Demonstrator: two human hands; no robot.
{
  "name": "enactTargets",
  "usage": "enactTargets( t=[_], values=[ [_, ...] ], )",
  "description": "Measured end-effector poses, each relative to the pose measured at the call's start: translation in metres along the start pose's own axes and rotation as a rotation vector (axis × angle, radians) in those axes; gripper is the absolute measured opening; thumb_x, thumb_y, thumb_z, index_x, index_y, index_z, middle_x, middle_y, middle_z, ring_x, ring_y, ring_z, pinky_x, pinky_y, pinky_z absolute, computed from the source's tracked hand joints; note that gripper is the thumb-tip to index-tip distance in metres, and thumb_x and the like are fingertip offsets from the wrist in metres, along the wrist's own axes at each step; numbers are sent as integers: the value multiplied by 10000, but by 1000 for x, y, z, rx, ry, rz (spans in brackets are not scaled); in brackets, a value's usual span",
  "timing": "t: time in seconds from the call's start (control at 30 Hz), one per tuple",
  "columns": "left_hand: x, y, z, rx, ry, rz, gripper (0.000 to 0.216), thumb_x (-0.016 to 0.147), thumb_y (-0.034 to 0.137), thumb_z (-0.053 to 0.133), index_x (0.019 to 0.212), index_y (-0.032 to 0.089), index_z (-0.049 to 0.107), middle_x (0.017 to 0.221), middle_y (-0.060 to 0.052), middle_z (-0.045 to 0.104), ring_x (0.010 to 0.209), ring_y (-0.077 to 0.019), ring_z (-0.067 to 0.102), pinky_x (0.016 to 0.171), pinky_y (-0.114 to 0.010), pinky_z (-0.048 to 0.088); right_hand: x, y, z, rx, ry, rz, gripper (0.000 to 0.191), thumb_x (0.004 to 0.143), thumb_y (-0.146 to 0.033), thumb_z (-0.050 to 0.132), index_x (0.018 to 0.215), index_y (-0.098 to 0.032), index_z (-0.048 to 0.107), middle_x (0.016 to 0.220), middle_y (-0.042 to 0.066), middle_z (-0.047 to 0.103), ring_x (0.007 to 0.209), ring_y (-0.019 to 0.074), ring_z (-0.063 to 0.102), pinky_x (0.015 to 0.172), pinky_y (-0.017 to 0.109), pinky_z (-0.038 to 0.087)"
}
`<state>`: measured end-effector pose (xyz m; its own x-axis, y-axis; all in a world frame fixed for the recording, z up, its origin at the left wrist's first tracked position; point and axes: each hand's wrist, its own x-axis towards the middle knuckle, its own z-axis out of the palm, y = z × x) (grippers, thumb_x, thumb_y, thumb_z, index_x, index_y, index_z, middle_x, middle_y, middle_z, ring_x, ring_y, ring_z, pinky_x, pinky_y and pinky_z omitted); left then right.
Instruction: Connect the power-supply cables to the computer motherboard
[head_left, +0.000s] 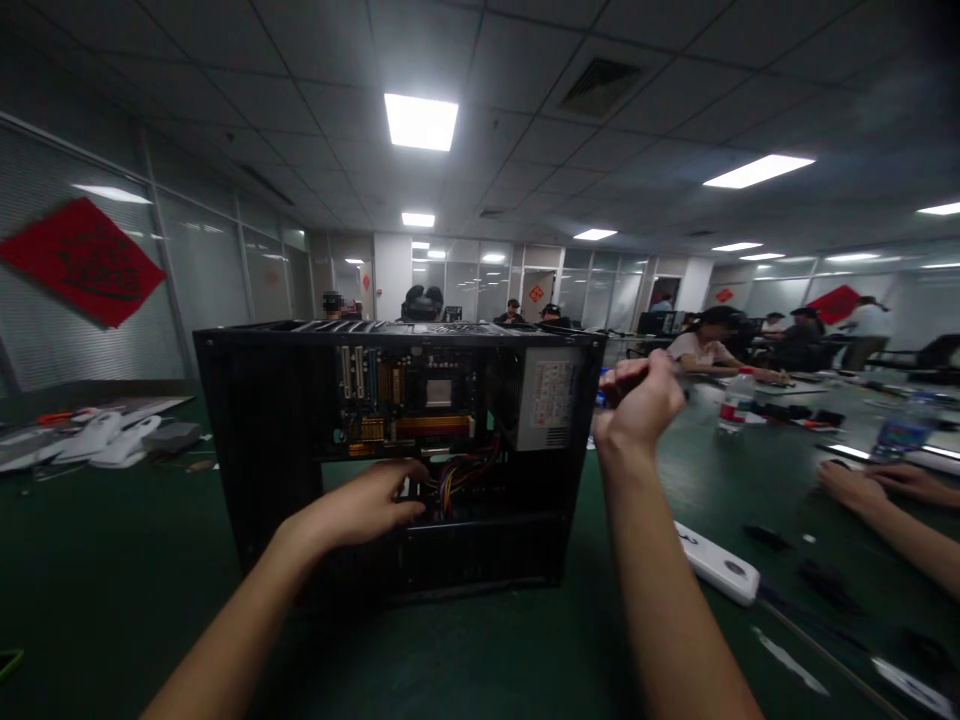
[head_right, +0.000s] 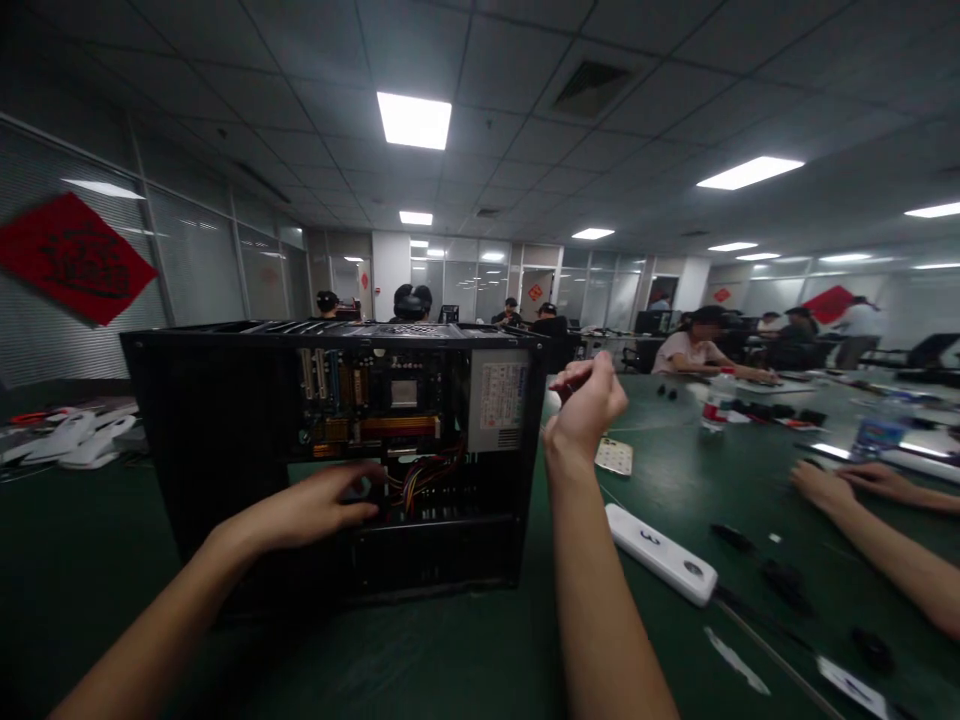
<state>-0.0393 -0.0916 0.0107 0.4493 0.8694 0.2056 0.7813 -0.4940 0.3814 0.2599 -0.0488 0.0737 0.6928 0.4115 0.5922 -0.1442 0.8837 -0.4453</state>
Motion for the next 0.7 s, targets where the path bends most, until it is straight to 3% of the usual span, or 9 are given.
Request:
enactTargets(
  t=[0.07, 0.13, 0.23, 0.33, 0.43, 0.5, 0.6, 0.7],
  values=[
    [8, -1, -7, 42, -150, -5, 343, 817, 359, 538, 1101, 233, 681, 1144, -60, 727, 1032, -251, 682, 900, -360, 524, -9, -24, 8, 19, -61, -155, 482, 977, -469, 448, 577, -207, 385, 532, -66, 353, 440, 68, 370, 449, 211, 339],
    [14, -3, -8, 60, -180, -12, 352, 828, 380, 512, 1089, 234, 697, 1107, -61, 739, 994, -256, 690, 869, -365, 529, -28, -46, 22, -53, -305, -258, 478, 986, -444, 434, 571, -206, 430, 540, -48, 407, 470, 75, 418, 480, 223, 349],
    [18, -4, -10, 16, -77, 5, 382, 852, 441, 482, 1079, 228, 705, 1126, -68, 734, 1036, -275, 673, 923, -396, 511, -65, -61, 48, -271, -807, -202, 471, 988, -414, 447, 582, -182, 506, 554, -39, 461, 507, 73, 445, 507, 217, 336],
    [16, -2, -19, -66, 65, 32, 395, 848, 480, 479, 1028, 216, 711, 1136, -69, 730, 1063, -295, 659, 969, -412, 497, -94, -47, 69, -485, -1114, -170, 397, 987, -374, 469, 672, -169, 595, 625, -31, 546, 588, 87, 512, 576, 219, 368],
    [12, 2, -35, -150, 212, 25, 434, 815, 498, 503, 1060, 197, 698, 1146, -75, 725, 1082, -310, 650, 990, -425, 497, -109, -20, 74, -595, -1203, -214, 191, 912, -331, 619, 953, -153, 676, 955, 58, 677, 881, 172, 627, 778, 280, 457],
    [9, 5, -45, -219, 305, 2, 481, 797, 527, 527, 1080, 173, 689, 1141, -87, 726, 1088, -315, 649, 996, -437, 499, -110, -4, 71, -560, -1237, -139, 298, 912, -336, 621, 1131, -135, 641, 1125, 112, 666, 1032, 214, 625, 883, 323, 470],
    [7, 12, -55, -337, 400, -32, 557, 780, 592, 566, 1083, 141, 689, 1113, -101, 731, 1056, -318, 665, 973, -452, 521, -106, 7, 62, -458, -1257, 91, 370, 942, -401, 566, 1205, -145, 610, 1153, 106, 673, 1053, 213, 635, 890, 334, 497],
    [3, 21, -59, -385, 356, -28, 557, 772, 608, 622, 1078, 151, 706, 1104, -98, 734, 1043, -320, 670, 971, -468, 528, -100, 6, 58, -339, -1335, 310, 341, 912, -439, 604, 1085, -149, 654, 1023, 72, 698, 906, 186, 653, 738, 284, 528]
  ],
)
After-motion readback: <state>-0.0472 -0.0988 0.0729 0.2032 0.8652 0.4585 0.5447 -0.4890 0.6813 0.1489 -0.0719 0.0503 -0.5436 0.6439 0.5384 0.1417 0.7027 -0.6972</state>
